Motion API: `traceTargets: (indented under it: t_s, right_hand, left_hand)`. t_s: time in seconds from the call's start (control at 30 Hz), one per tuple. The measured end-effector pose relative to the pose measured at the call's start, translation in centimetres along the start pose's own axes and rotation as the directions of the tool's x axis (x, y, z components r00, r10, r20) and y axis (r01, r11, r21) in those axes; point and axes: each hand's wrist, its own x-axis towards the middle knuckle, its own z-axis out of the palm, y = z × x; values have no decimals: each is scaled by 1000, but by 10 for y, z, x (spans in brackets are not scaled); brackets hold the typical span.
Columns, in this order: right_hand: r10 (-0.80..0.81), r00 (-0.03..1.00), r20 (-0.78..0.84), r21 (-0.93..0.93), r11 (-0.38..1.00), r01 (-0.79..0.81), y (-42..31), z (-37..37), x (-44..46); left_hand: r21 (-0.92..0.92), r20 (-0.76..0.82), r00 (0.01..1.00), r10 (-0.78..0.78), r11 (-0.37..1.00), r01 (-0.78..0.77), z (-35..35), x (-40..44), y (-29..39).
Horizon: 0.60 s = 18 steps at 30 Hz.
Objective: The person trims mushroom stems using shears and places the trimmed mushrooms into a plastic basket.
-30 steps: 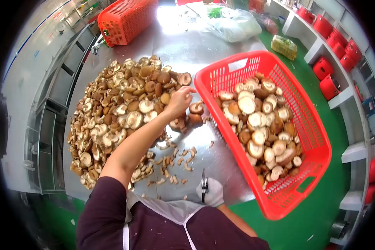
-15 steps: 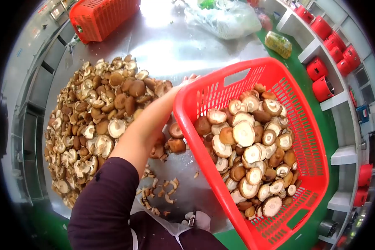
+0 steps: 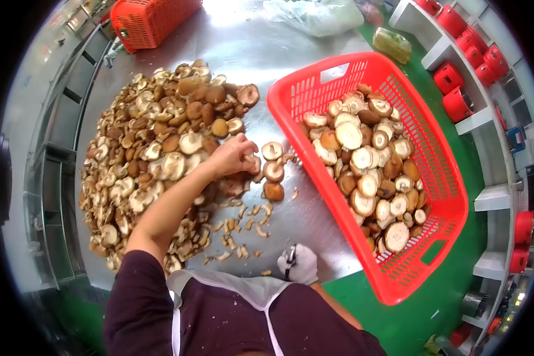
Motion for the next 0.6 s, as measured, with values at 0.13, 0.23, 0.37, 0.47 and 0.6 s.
traceTargets:
  t_s: [0.13,0.23,0.37,0.47,0.6]
  right_hand:
    - [-95,990,-101,-44,995,91,6,6,-3]
    - [-100,994,-31,-151,984,94,-7,3,-3]
    - [-208,948,240,-241,933,266,-44,5,4]
    - [-207,936,284,-274,918,286,-87,8,2]
    - [-105,926,363,-416,871,262,-113,5,-3]
  left_hand:
    - [-862,-139,940,-311,506,40,11,-71,17]
    - [-976,-130,840,-527,218,-14,27,-127,27]
    - [-987,-128,793,-595,-1,-161,44,-185,38]
    - [-968,-141,797,-587,-87,-236,66,-213,45]
    - [-944,-220,652,-726,-10,-330,88,-231,67]
